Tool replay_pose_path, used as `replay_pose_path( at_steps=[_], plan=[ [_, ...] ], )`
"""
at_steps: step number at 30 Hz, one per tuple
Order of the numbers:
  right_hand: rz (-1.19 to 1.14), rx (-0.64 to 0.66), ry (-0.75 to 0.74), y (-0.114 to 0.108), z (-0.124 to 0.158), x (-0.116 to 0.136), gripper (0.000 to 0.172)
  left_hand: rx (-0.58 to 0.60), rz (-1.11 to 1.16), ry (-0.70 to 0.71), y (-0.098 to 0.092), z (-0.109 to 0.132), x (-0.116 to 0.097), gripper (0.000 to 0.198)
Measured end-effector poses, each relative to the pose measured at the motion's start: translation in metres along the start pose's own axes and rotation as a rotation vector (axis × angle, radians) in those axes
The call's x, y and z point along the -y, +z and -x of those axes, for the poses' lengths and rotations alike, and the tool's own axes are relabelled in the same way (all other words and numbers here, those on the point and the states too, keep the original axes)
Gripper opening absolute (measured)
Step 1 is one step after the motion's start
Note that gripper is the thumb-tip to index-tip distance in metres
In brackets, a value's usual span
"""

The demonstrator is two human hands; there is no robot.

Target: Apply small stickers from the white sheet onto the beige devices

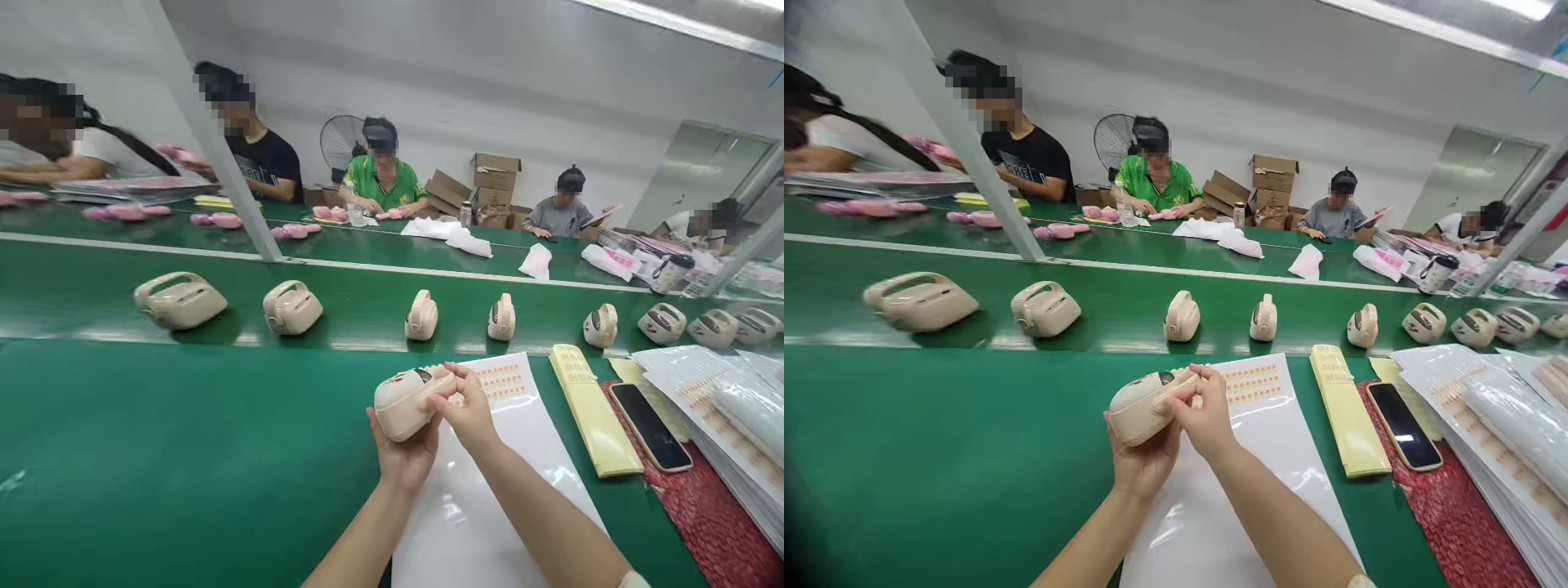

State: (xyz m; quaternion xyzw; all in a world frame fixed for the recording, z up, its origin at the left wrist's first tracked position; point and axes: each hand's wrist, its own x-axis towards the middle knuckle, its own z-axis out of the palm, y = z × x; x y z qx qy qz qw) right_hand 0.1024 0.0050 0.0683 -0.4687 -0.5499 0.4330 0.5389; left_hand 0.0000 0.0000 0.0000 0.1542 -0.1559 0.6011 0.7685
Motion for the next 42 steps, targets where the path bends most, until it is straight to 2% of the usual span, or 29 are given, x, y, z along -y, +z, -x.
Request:
replay_pose_path(
  at_steps=[5, 8, 15, 21, 29, 38, 42],
  plan=[
    [0.035, -0.023, -0.028, 0.002, 0.002, -0.005, 0.013, -0.089, 0.042, 0.000, -0.003, 0.006, 0.001, 0.052],
    [0.027, -0.011, -0.018, -0.003, 0.001, -0.004, 0.013, -0.101, 0.037, 0.004, -0.003, 0.007, 0.002, 0.051],
    [-0.124, 0.124, 0.116, -0.012, -0.002, 0.010, 0.016, -0.178, 0.017, 0.009, 0.003, 0.008, 0.001, 0.050],
    [0.017, 0.067, 0.078, -0.007, 0.000, 0.013, 0.018, -0.181, -0.012, 0.025, 0.005, 0.008, 0.003, 0.048],
    [0.028, 0.012, 0.051, -0.003, 0.004, 0.010, 0.018, -0.138, 0.001, 0.038, 0.013, 0.007, 0.006, 0.043],
    [0.142, -0.024, -0.112, 0.000, 0.007, -0.003, 0.015, -0.113, 0.037, 0.011, 0.009, 0.009, 0.006, 0.042],
    [0.314, -0.046, -0.354, 0.000, 0.007, -0.011, 0.011, -0.130, 0.055, 0.017, 0.007, 0.009, 0.006, 0.046]
  ],
)
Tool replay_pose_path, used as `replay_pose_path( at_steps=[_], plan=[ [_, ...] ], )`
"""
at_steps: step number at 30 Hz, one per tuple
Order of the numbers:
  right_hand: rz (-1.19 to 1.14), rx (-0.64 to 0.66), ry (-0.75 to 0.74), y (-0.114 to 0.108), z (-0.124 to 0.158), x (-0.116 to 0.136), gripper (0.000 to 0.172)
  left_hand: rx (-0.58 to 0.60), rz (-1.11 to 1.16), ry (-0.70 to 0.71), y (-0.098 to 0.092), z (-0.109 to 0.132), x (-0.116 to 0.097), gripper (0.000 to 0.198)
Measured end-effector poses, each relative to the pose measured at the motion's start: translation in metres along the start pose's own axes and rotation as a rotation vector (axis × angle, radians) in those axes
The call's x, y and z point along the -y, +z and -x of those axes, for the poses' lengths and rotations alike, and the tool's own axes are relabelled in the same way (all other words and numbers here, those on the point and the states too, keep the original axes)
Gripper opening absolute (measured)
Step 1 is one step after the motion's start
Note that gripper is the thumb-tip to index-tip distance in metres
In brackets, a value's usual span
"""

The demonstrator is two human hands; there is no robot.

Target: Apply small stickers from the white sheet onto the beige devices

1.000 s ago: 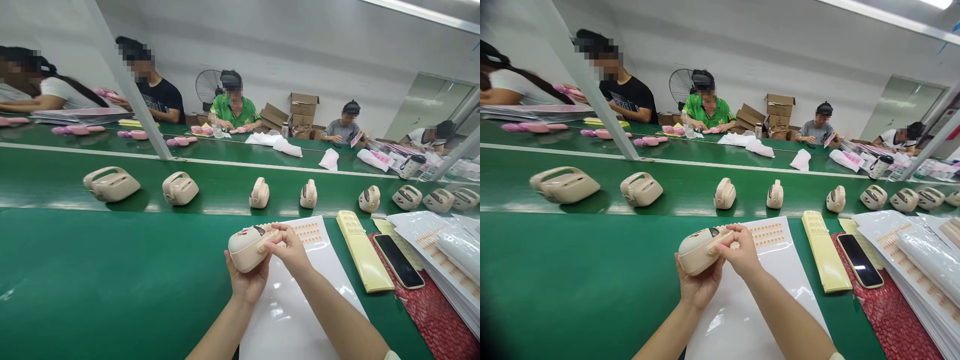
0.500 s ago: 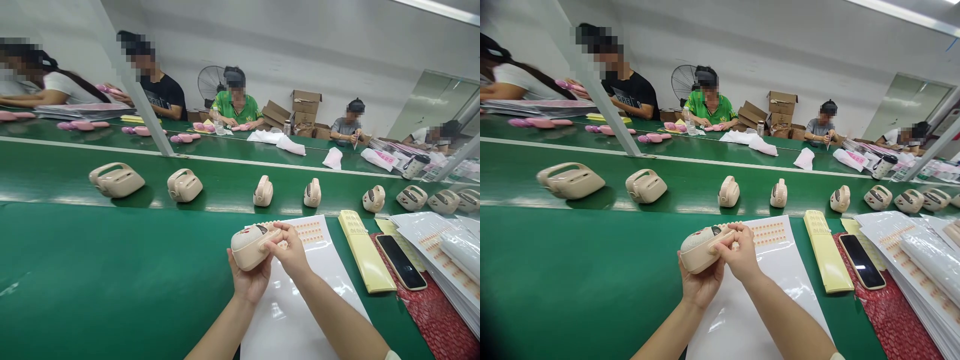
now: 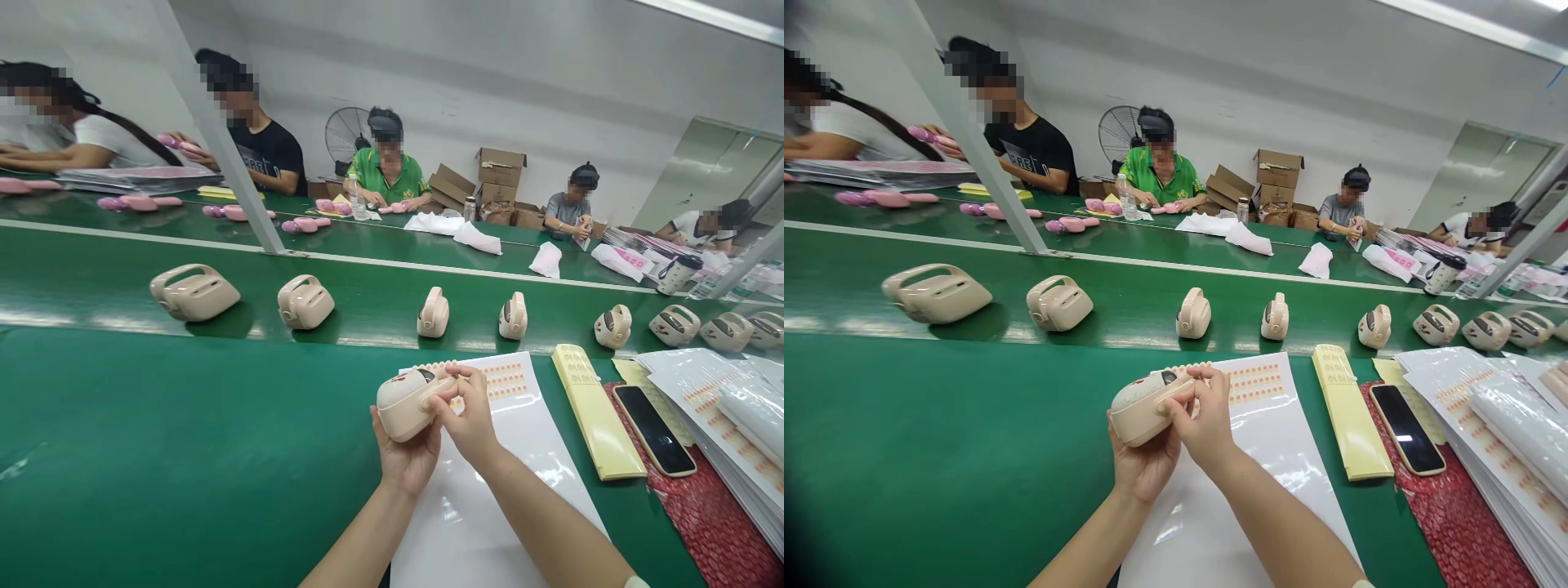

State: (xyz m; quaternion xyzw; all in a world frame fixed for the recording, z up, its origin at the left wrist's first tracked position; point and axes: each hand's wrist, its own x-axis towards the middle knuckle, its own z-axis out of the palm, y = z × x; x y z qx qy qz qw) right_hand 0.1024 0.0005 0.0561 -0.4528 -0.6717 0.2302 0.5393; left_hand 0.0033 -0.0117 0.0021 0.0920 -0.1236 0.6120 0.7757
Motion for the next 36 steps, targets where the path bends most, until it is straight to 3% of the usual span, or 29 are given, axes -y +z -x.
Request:
replay_pose_path(
  at_steps=[4, 8, 9, 14, 23, 26, 30, 33, 36],
  plan=[
    [0.227, 0.016, -0.279, -0.001, 0.000, -0.005, 0.004, 0.015, -0.015, -0.002, 0.003, -0.002, 0.000, 0.043],
    [0.278, 0.091, -0.308, -0.006, -0.003, -0.003, 0.043, -0.009, -0.039, -0.045, 0.006, -0.002, 0.000, 0.039],
    [0.269, 0.116, -0.305, -0.008, -0.004, -0.003, 0.045, -0.019, -0.039, -0.044, 0.006, -0.002, 0.000, 0.039],
    [0.167, 0.269, -0.341, -0.011, -0.009, -0.007, 0.008, -0.078, -0.002, 0.007, 0.002, -0.001, -0.002, 0.038],
    [0.077, 0.088, -0.427, 0.002, -0.001, -0.022, 0.011, -0.148, 0.101, -0.024, 0.000, 0.003, -0.001, 0.042],
    [0.038, 0.058, -0.351, 0.006, 0.001, -0.020, 0.006, -0.129, 0.079, -0.036, 0.001, 0.002, -0.001, 0.045],
    [-0.049, 0.033, -0.101, 0.010, 0.000, -0.021, 0.030, -0.043, -0.034, -0.058, -0.001, 0.001, -0.003, 0.045],
    [-0.111, 0.086, 0.001, 0.004, -0.013, -0.035, 0.022, 0.017, -0.081, -0.095, -0.005, 0.001, -0.008, 0.045],
    [-0.003, 0.063, 0.175, -0.008, -0.036, -0.060, 0.022, 0.039, -0.126, -0.146, -0.008, 0.002, -0.017, 0.046]
  ],
)
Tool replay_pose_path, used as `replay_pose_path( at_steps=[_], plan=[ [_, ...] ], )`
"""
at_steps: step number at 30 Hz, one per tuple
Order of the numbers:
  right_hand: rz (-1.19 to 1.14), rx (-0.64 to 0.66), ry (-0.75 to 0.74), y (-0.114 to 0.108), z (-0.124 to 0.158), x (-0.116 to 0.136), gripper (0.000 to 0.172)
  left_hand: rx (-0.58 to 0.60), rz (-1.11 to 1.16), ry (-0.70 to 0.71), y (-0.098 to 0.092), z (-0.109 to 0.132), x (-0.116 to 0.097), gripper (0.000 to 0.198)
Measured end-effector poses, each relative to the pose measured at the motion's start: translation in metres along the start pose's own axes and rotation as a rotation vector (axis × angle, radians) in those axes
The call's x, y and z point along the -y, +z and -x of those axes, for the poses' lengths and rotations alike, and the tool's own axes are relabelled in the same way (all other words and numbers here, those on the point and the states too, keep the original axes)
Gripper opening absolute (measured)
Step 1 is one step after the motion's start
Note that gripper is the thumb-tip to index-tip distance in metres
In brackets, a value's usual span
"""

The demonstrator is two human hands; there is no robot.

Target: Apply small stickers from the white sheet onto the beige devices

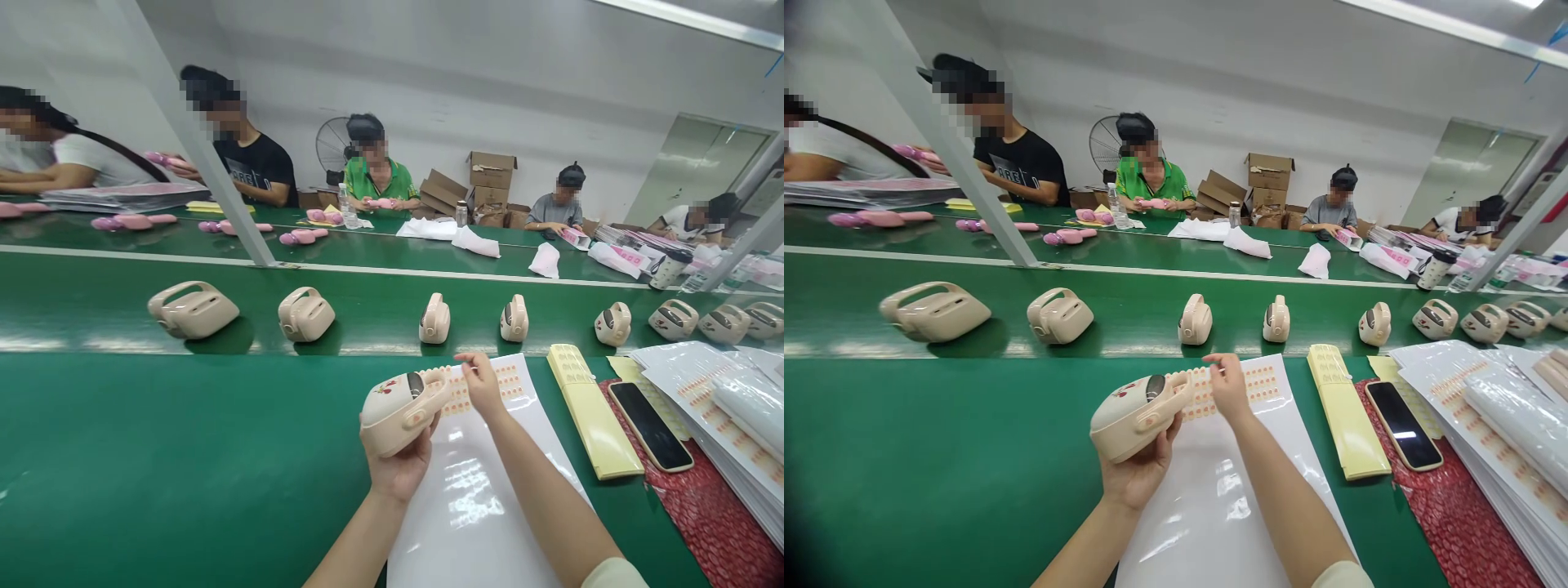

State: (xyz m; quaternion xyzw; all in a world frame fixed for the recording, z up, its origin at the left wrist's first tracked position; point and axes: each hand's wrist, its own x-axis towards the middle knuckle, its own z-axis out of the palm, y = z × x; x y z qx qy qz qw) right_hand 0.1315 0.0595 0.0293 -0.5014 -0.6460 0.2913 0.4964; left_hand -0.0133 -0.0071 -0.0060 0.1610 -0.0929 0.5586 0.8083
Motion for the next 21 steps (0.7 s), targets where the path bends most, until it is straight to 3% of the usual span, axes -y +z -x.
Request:
replay_pose_path(
  at_steps=[4, 7, 9, 14, 18, 21],
  plan=[
    [0.110, -0.015, 0.089, -0.004, -0.028, -0.020, 0.019, -0.018, -0.089, 0.092, -0.005, 0.001, -0.011, 0.043],
    [0.119, 0.029, 0.123, 0.007, -0.036, -0.021, 0.009, -0.083, -0.185, 0.149, -0.014, 0.001, -0.014, 0.050],
    [0.098, 0.052, 0.159, 0.010, -0.038, -0.016, 0.016, -0.143, -0.282, 0.144, -0.021, 0.001, -0.014, 0.059],
    [-0.060, 0.105, 0.203, -0.009, -0.033, 0.017, 0.019, -0.212, -0.652, 0.110, -0.016, -0.003, -0.009, 0.079],
    [-0.257, 0.287, 0.164, -0.030, -0.010, 0.056, 0.021, -0.199, -1.046, 0.189, 0.004, -0.005, -0.005, 0.094],
    [-0.241, 0.377, 0.067, -0.038, 0.008, 0.074, 0.020, -0.172, -1.216, 0.153, 0.013, -0.004, -0.004, 0.093]
  ],
)
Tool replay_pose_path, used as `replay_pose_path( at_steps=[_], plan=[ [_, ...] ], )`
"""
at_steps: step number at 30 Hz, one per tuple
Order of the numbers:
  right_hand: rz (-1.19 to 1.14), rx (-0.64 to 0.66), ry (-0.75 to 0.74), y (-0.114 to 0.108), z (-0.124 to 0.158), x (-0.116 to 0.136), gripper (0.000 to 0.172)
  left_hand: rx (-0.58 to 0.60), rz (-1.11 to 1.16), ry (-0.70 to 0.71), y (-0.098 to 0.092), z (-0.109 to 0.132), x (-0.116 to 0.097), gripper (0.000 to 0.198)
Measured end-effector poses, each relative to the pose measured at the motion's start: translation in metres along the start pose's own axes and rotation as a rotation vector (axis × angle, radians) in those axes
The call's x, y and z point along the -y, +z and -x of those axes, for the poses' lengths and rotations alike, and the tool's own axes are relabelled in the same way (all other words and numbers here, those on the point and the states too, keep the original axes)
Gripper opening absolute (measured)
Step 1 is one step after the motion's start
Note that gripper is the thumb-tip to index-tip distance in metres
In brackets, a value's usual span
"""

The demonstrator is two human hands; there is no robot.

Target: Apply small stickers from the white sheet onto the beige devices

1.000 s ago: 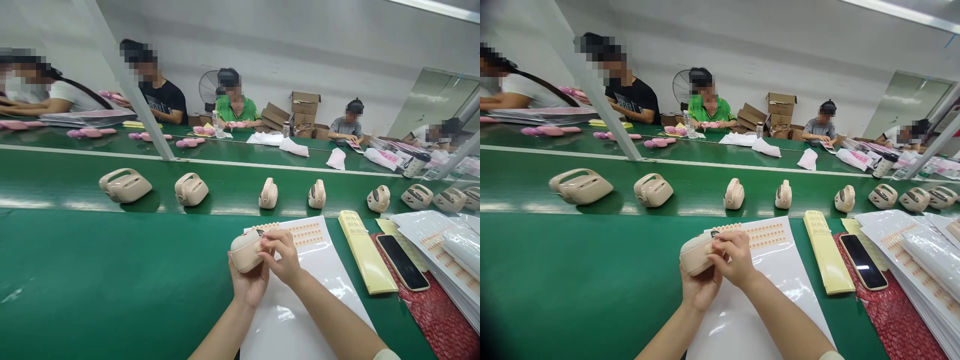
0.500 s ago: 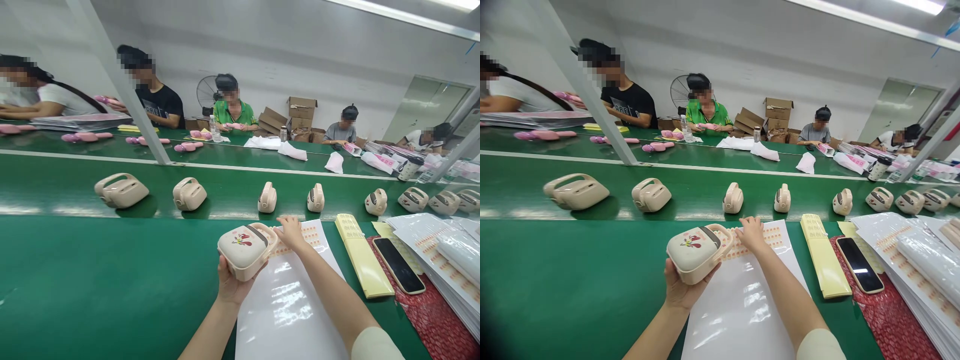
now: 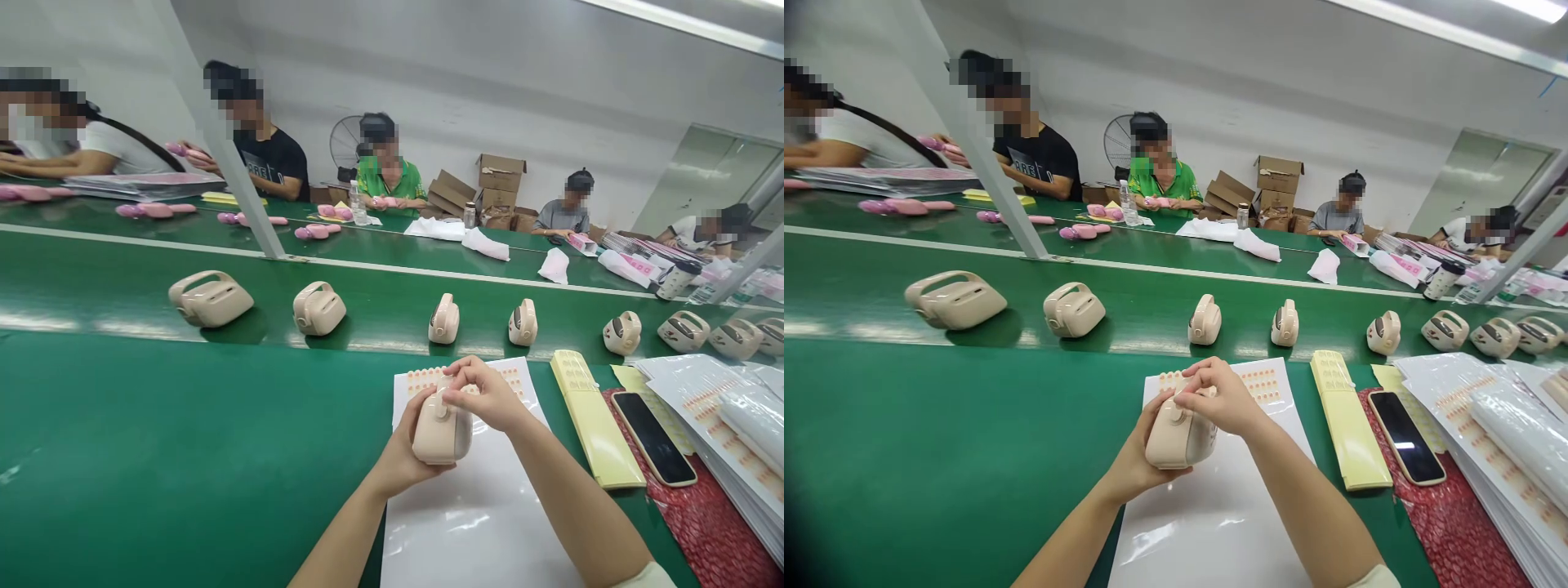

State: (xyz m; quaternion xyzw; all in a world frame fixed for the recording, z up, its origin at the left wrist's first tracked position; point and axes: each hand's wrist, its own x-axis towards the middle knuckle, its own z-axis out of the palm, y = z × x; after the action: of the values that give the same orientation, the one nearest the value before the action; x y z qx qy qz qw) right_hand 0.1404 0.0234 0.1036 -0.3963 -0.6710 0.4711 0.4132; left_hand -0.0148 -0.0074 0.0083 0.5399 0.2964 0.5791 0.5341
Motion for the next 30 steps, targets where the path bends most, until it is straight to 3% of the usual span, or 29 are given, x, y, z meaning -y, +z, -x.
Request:
replay_pose_path(
  at_steps=[4, 9, 17, 25, 30],
  plan=[
    [0.100, -0.019, -0.040, 0.003, 0.012, -0.002, 0.019, 0.023, -0.005, -0.027, 0.001, 0.002, -0.004, 0.091],
    [0.134, 0.000, -0.058, -0.001, 0.016, -0.011, 0.017, 0.093, -0.173, -0.047, 0.004, 0.002, -0.007, 0.089],
    [0.108, -0.023, -0.076, -0.002, 0.027, -0.021, 0.016, 0.096, -0.219, -0.075, 0.008, 0.004, -0.003, 0.085],
    [0.144, 0.007, -0.096, -0.007, 0.032, -0.031, 0.017, 0.208, -0.416, -0.110, 0.012, 0.005, -0.007, 0.082],
    [0.229, -0.058, -0.179, -0.003, 0.036, -0.039, 0.017, 0.211, -0.463, -0.119, 0.012, 0.006, -0.007, 0.080]
  ],
)
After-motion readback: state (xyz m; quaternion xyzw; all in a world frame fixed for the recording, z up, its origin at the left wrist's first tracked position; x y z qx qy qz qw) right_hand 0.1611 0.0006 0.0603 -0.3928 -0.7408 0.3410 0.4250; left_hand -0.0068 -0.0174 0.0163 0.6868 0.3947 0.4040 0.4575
